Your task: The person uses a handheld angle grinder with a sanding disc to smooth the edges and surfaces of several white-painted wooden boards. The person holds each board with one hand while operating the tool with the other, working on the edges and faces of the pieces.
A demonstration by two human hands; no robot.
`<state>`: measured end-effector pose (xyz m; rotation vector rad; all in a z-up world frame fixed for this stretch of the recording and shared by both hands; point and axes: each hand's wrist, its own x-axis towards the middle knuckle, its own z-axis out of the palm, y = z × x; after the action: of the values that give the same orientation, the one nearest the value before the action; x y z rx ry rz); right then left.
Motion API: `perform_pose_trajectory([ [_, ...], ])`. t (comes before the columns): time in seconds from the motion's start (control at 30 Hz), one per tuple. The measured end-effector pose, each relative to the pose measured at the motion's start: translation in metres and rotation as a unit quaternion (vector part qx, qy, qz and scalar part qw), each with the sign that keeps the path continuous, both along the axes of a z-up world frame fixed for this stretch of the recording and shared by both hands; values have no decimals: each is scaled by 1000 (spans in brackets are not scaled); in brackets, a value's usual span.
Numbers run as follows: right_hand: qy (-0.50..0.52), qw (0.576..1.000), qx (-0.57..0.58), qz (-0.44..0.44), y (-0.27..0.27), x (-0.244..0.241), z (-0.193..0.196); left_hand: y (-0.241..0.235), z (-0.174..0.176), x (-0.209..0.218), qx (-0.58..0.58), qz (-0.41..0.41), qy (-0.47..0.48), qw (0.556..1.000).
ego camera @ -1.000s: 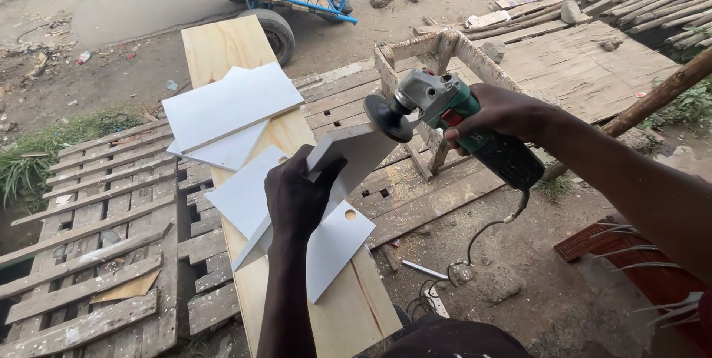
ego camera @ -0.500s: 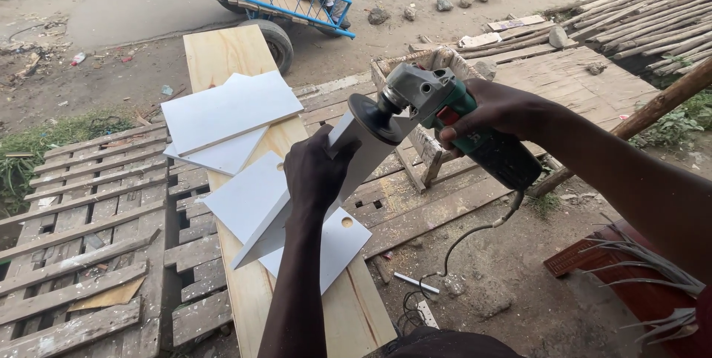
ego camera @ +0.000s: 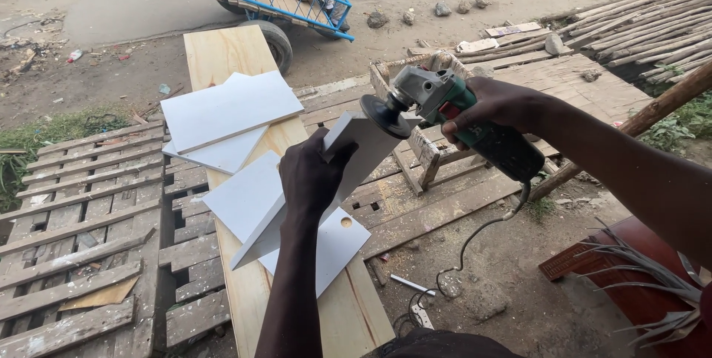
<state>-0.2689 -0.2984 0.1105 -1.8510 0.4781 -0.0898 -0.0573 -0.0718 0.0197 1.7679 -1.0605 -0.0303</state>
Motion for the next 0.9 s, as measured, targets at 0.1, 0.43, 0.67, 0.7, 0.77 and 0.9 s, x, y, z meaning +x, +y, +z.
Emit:
perform_pose_trajectory([
  [0.1, 11, 1000, 8, -15, 0, 1, 0, 4, -3, 3, -14, -4, 11, 1000],
  [0.43, 34, 999, 9, -40, -28, -1, -22, 13, -5, 7, -15, 18, 28, 999],
  [0.67, 44, 997, 11, -62, -45, -4, -33, 16, -7, 10, -25, 8, 21, 999],
  [0.7, 47, 997, 13, -66, -45, -6, -32, 16, -8, 11, -24, 12, 20, 999],
  [0.77, 47, 996, 16, -73, -47, -8, -34, 17, -6, 11, -23, 14, 20, 999],
  [0.9, 49, 995, 17, -81, -57, -13, -43, 18, -7, 10, -27, 12, 18, 999],
])
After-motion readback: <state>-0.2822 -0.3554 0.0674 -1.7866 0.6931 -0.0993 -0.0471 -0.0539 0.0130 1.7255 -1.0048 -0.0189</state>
